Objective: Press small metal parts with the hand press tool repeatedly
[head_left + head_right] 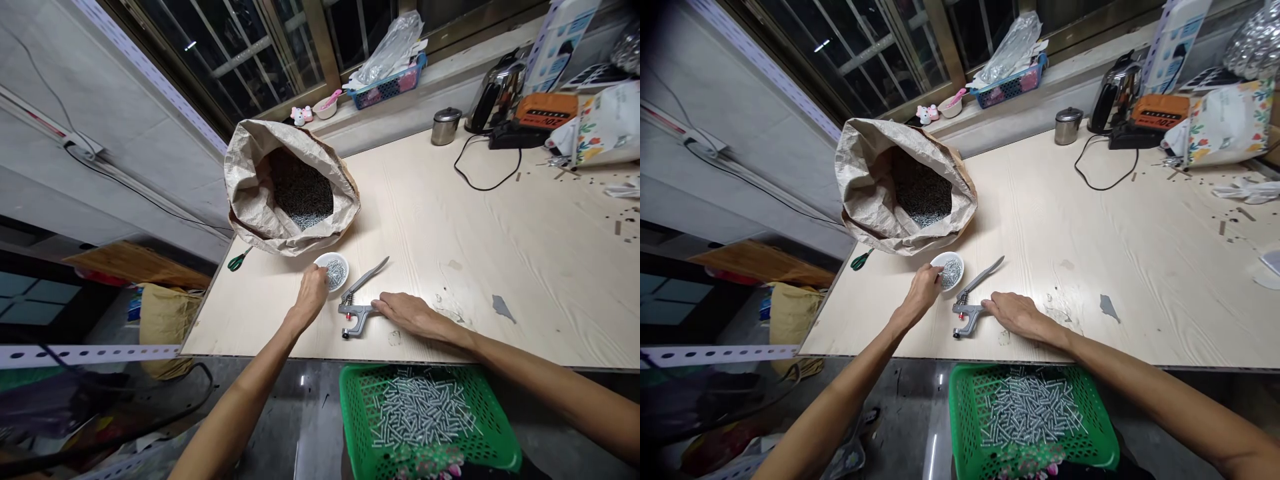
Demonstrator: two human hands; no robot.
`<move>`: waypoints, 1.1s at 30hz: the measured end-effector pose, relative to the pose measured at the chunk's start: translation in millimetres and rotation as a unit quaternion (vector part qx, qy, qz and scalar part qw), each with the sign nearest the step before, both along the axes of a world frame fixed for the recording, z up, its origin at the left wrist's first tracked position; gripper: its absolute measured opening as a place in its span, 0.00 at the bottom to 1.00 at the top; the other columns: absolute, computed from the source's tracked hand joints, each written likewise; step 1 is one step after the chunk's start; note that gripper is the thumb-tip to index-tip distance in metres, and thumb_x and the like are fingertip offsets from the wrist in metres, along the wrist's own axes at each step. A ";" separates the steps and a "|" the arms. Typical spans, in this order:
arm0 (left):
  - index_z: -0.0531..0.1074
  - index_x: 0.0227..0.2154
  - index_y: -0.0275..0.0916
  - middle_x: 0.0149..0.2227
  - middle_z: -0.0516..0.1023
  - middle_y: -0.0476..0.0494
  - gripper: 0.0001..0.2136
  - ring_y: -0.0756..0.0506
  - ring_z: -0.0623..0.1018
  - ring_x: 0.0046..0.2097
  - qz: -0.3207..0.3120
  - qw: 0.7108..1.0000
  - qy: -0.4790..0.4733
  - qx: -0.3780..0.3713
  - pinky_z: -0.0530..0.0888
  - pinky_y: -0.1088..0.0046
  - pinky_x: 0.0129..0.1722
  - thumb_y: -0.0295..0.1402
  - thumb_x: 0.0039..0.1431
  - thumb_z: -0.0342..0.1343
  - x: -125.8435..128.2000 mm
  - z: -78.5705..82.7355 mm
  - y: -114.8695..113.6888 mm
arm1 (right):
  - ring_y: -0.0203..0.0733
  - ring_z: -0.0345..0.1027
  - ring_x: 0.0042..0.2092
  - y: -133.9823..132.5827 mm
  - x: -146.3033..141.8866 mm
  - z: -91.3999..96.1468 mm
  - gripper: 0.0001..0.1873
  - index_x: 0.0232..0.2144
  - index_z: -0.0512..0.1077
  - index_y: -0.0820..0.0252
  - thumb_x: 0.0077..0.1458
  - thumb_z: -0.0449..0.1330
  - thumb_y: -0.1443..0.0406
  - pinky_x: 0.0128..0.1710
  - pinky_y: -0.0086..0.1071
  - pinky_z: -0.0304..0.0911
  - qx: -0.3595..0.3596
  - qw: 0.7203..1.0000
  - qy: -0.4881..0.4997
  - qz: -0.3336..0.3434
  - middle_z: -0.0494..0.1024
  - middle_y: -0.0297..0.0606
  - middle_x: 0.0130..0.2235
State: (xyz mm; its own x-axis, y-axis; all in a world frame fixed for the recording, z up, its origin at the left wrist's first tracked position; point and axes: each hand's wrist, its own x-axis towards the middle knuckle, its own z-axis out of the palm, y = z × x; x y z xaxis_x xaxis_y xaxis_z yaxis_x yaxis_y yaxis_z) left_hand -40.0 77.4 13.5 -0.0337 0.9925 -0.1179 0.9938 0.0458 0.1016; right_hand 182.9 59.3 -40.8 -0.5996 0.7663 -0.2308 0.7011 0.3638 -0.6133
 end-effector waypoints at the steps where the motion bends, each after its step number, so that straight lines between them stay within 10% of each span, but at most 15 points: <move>1: 0.77 0.40 0.31 0.41 0.77 0.34 0.13 0.42 0.76 0.44 0.009 0.999 -0.046 0.022 0.71 0.69 0.44 0.25 0.59 0.47 0.5 3.2 -7.1 | 0.39 0.68 0.31 -1.8 1.0 -0.1 0.20 0.32 0.67 0.57 0.67 0.41 0.55 0.27 0.31 0.53 0.004 1.000 0.008 -0.001 0.76 0.39 0.33; 12: 0.78 0.32 0.33 0.33 0.82 0.41 0.17 0.45 0.78 0.34 0.196 0.889 -0.415 -0.011 0.73 0.71 0.34 0.43 0.46 0.60 5.7 -27.8 -81.2 | 0.39 0.65 0.33 -22.6 12.2 -21.4 0.11 0.33 0.60 0.56 0.65 0.43 0.60 0.30 0.32 0.56 0.134 0.985 0.104 0.004 0.72 0.38 0.34; 33: 0.75 0.20 0.34 0.16 0.71 0.50 0.13 0.51 0.69 0.21 0.130 0.904 -0.343 -0.218 0.65 0.77 0.24 0.41 0.46 0.60 -4.6 -47.3 -63.8 | 0.41 0.62 0.33 -20.7 7.5 -34.8 0.13 0.32 0.66 0.59 0.66 0.47 0.62 0.33 0.35 0.52 0.252 0.966 0.018 0.053 0.72 0.38 0.31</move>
